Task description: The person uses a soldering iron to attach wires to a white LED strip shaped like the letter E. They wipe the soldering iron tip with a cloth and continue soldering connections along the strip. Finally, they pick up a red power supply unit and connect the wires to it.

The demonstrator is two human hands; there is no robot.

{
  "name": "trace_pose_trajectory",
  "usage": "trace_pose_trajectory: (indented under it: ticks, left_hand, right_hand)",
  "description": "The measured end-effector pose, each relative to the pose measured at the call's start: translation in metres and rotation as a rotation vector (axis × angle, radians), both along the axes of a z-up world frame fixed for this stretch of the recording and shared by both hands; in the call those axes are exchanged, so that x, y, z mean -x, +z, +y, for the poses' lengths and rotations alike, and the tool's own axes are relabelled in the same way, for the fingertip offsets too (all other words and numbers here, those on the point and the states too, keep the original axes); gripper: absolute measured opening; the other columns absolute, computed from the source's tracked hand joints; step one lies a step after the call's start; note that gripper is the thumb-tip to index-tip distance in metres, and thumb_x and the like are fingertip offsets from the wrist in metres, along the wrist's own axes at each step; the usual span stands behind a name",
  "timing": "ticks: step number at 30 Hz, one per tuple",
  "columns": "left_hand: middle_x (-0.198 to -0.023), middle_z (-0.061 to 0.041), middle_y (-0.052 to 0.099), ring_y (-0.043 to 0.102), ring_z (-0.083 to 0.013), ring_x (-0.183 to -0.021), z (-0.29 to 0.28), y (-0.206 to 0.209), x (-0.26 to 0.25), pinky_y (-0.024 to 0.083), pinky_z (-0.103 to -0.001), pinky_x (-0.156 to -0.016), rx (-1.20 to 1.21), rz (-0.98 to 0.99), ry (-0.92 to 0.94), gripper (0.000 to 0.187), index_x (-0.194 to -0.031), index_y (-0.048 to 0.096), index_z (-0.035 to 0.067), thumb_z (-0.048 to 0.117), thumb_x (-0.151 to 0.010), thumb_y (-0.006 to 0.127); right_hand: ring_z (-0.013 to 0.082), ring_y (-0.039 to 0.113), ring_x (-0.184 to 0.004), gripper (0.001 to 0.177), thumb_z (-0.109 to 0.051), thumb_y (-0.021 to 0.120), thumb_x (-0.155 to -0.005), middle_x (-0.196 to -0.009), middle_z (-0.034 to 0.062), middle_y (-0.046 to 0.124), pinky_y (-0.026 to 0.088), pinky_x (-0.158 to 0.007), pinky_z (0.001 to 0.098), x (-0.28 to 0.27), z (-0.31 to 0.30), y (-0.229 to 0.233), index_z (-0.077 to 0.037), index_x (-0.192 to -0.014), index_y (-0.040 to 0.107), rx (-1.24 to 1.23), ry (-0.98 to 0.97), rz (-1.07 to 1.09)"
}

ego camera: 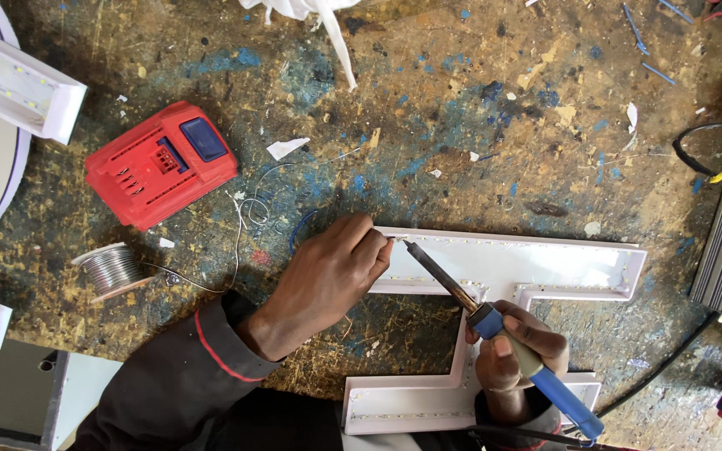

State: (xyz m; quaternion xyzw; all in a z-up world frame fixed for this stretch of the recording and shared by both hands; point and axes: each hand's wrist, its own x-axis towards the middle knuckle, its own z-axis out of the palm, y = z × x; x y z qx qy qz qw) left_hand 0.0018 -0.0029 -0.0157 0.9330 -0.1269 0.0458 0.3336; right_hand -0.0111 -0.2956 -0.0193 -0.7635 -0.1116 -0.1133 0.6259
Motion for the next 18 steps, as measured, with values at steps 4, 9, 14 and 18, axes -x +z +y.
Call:
trace_pose_trajectory:
  ticks: [4,9,14,18]
  left_hand:
    - [-0.102,-0.009,0.052,0.055,-0.0288,-0.085,0.001,0.002,0.001,0.054,-0.049,-0.065,0.028,0.03,-0.003,0.017,-0.106,0.058,0.008,0.013,-0.118,0.068]
    - [-0.098,-0.008,0.05,0.054,-0.0282,-0.083,0.003,0.009,-0.004,0.053,-0.049,-0.071,0.024,0.028,-0.003,0.022,-0.101,0.056,0.008,0.013,-0.118,0.069]
    - [-0.116,-0.01,0.057,0.062,-0.0336,-0.103,0.002,-0.006,0.005,0.067,-0.059,-0.096,0.092,0.065,-0.021,0.009,-0.122,0.062,0.009,0.017,-0.118,0.066]
    - [-0.124,-0.011,0.058,0.063,-0.0361,-0.109,0.001,-0.011,0.007,0.068,-0.063,-0.099,0.113,0.087,-0.021,0.015,-0.128,0.062,0.008,0.019,-0.118,0.066]
  right_hand:
    - [0.0125,0.058,-0.064,0.03,-0.023,0.058,-0.101,-0.08,0.0192,0.07,0.03,-0.061,0.0187,0.01,-0.015,0.002,-0.002,-0.089,0.042,0.111,-0.041,0.185]
    - [0.0149,0.054,-0.051,0.02,-0.025,0.049,-0.107,-0.068,0.0144,0.068,0.031,-0.053,0.0268,-0.007,-0.003,0.006,-0.008,-0.116,0.043,0.171,0.063,-0.08]
    - [0.0166,0.055,-0.051,0.023,-0.03,0.054,-0.111,-0.067,0.016,0.066,0.033,-0.052,0.0275,-0.006,0.002,0.009,-0.011,-0.114,0.043,0.116,0.073,-0.052]
    - [0.0183,0.059,-0.052,0.02,-0.028,0.054,-0.111,-0.068,0.0176,0.066,0.034,-0.051,0.029,-0.007,0.0,0.006,-0.011,-0.119,0.048,0.082,0.094,-0.071]
